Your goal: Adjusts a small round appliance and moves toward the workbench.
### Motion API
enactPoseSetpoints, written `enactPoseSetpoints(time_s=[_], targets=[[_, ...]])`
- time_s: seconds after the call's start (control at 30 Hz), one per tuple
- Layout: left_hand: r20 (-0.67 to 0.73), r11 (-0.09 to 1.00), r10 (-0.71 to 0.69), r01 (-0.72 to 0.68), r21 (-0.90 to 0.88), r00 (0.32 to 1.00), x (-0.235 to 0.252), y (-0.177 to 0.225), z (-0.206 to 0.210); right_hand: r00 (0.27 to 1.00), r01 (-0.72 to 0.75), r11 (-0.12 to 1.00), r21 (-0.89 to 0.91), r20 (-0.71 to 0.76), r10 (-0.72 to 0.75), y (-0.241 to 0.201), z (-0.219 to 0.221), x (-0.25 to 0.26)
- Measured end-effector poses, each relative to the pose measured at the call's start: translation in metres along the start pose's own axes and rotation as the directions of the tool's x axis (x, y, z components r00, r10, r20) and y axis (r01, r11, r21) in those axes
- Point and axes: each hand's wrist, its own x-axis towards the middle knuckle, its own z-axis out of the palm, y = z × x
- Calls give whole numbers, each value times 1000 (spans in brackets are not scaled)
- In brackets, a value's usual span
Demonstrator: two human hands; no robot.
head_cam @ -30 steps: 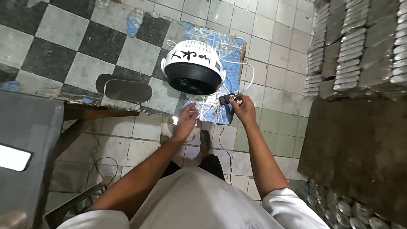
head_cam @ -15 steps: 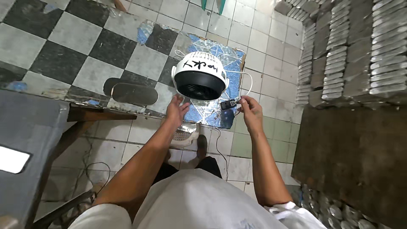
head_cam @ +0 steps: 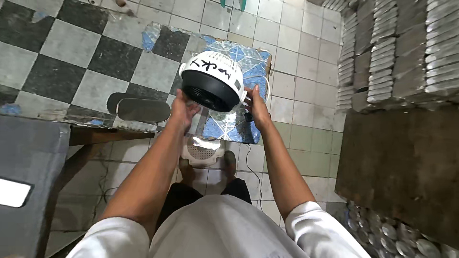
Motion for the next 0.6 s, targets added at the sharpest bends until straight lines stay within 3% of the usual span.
enactPoseSetpoints(time_s=[0.13, 0.23, 0.33, 0.4, 0.5, 0.6], targets=[[55, 998, 26, -29, 47, 998, 19, 24, -3, 993, -22, 999, 39, 121, 17, 6, -5, -20], [98, 994, 58, -66, 82, 994, 25, 27, -5, 982, -43, 998, -41, 181, 49, 7, -35, -71], [98, 994, 81, -88, 71, 992, 29, 18, -12, 999, -54, 986, -156, -13, 52, 29, -58, -89], [87, 993, 107, -111, 46, 990, 26, 10, -13, 985, -4, 941, -338, -166, -55, 54, -66, -72], [56, 988, 153, -154, 17, 987, 14, -2, -14, 969, 107, 790, -604, -116, -220, 72, -64, -38], [5, 984, 163, -163, 76, 987, -6, -20, -23, 935, 153, 661, -735, -109, -338, 77, -56, -23]])
